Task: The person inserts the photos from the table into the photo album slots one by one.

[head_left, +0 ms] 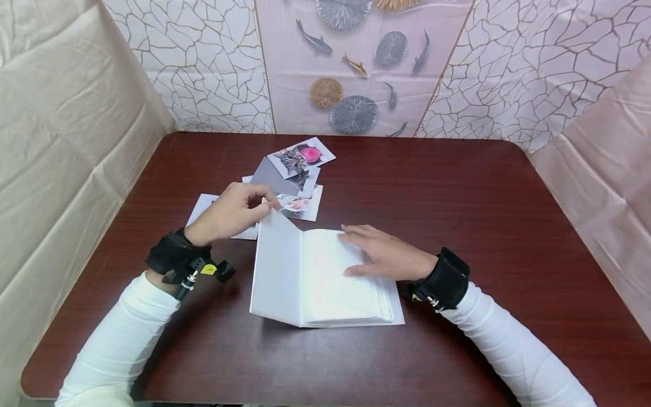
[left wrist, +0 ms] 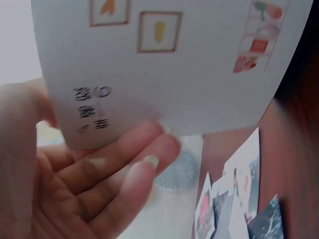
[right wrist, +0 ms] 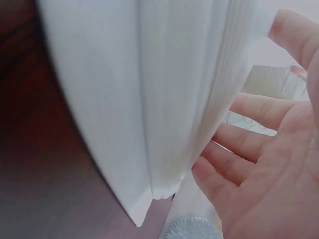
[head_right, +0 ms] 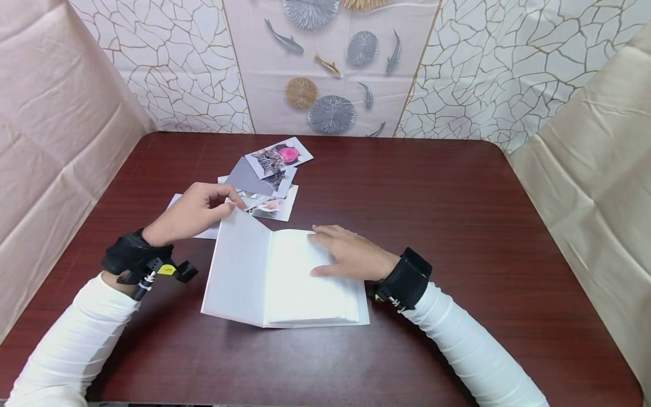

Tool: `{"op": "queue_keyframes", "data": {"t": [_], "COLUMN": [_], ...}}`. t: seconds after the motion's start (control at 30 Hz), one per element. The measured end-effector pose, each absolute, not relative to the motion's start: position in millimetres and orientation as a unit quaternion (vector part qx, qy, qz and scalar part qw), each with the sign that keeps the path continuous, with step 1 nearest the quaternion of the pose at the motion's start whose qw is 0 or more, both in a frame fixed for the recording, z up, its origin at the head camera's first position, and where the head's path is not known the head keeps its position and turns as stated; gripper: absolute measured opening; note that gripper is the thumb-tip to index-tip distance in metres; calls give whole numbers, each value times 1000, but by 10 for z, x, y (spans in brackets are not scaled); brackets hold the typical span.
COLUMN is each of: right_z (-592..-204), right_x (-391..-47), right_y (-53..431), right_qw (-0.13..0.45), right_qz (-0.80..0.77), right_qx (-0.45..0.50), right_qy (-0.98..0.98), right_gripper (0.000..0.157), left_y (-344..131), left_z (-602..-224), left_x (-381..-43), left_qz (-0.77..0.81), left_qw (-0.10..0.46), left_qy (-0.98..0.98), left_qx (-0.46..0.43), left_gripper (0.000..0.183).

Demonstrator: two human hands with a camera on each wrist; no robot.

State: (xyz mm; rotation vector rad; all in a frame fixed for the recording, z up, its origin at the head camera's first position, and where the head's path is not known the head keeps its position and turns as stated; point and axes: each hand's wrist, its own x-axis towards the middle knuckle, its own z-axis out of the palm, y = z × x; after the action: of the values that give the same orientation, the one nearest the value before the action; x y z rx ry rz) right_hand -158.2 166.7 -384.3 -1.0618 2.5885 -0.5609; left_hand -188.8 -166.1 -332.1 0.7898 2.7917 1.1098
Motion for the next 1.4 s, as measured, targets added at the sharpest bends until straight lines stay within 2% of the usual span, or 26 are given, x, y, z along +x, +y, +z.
{"op": "queue_keyframes", "data": {"t": [0.3,0.67,1.03,1.4], "right_z": [-3811,-3784,-3748,-3729], "right_x": [-1606,-1624,-1641,-1637], "right_y": [1700,1759,1805,1805], "right_qw": [141,148,149,143], "right_qz": [-180,-182,-185,-185], "right_qx": [-363,-362,-351,-345], "right_qy": [903,902,906,909], "right_gripper": [77,70,63,58], "left_y": [-1817,-1857,-1766,-1699], "left_z": [-3327,-3555,-3743,-3788], "left_x": [-1975,-2057,-2034,-1992], "left_qz": [298,274,231,228], "left_qw": [105,197,224,227], "left_qy": [906,887,881,894], "left_qx": [283,317,346,312], "left_gripper": [22,20,14,13]}}
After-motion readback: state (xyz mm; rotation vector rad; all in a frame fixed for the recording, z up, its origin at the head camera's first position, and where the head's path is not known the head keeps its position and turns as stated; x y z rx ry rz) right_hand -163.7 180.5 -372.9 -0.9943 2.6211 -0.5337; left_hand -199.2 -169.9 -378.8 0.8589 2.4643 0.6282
